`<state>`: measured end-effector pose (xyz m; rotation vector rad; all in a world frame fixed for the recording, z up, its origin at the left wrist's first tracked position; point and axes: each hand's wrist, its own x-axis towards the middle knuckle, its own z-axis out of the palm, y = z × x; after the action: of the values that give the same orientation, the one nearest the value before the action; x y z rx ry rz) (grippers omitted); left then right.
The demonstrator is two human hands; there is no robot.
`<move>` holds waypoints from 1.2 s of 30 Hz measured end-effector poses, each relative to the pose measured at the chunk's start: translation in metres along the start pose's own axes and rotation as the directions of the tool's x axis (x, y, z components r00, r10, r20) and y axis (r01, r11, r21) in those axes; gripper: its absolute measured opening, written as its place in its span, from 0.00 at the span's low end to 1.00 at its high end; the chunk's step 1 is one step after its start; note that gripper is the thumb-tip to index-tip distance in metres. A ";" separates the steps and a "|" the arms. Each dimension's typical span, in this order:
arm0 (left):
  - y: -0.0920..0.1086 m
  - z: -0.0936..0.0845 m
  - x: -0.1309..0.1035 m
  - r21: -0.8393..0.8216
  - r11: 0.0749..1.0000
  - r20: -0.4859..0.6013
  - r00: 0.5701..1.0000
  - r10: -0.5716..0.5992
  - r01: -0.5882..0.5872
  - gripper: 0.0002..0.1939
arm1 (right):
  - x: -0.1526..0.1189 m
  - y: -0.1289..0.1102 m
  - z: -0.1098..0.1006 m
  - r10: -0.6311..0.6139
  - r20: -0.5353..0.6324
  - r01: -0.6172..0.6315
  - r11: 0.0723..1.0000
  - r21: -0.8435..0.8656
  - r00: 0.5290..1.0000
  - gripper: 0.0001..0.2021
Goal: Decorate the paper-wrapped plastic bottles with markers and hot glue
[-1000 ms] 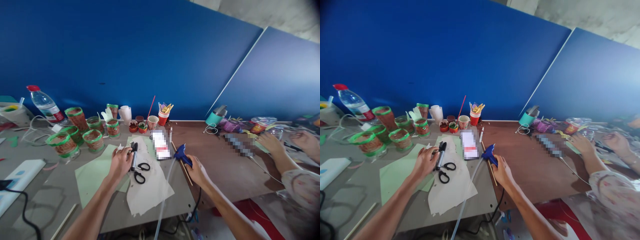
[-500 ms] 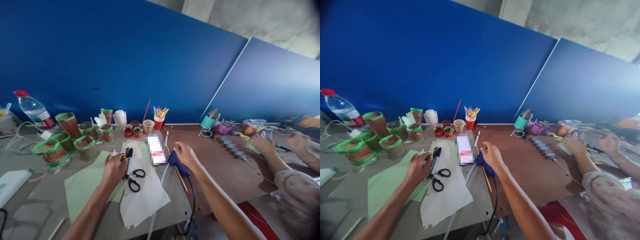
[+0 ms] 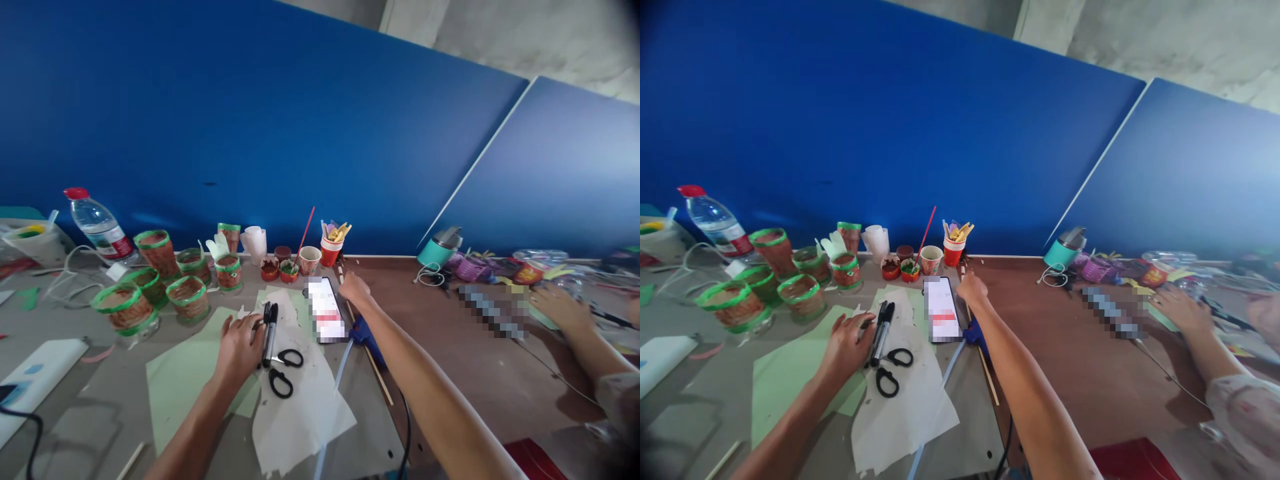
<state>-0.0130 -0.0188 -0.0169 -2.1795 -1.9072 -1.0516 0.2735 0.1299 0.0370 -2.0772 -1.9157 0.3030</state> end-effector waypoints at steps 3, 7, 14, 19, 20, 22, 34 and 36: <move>0.002 -0.002 0.001 -0.027 0.999 0.009 1.000 -0.021 0.021 0.12 | -0.003 -0.001 -0.023 0.081 -0.092 -0.069 0.989 0.128 0.992 0.19; 0.002 -0.005 0.003 -0.052 0.996 0.017 0.998 -0.066 0.067 0.12 | -0.044 -0.015 -0.040 -0.027 -0.167 0.078 0.949 0.307 0.986 0.21; -0.004 -0.010 0.008 -0.061 0.989 -0.021 0.990 -0.140 0.138 0.13 | -0.146 -0.057 0.012 -0.375 -0.075 0.381 0.888 0.258 0.924 0.19; -0.007 -0.009 0.008 -0.049 0.991 -0.035 0.991 -0.128 0.126 0.14 | -0.160 -0.078 0.026 -0.430 0.057 0.428 0.903 0.044 0.901 0.22; -0.007 -0.009 0.008 -0.051 0.991 -0.039 0.992 -0.123 0.121 0.14 | -0.160 -0.081 0.025 -0.431 0.070 0.430 0.902 0.022 0.900 0.22; -0.007 -0.008 0.008 -0.053 0.992 -0.047 0.992 -0.118 0.115 0.14 | -0.159 -0.085 0.024 -0.425 0.089 0.427 0.904 -0.010 0.901 0.23; -0.005 -0.011 0.007 -0.087 0.984 -0.029 0.987 -0.158 0.155 0.13 | -0.150 -0.067 0.037 -0.487 -0.331 0.568 0.794 0.218 0.808 0.12; -0.005 -0.011 0.007 -0.087 0.980 -0.036 0.982 -0.183 0.179 0.13 | -0.147 -0.060 0.033 -0.446 -0.453 0.596 0.755 0.272 0.772 0.13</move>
<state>-0.0225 -0.0170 -0.0071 -2.0353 -2.1115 -1.2176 0.1930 -0.0096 0.0204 -1.1533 -1.9110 0.1456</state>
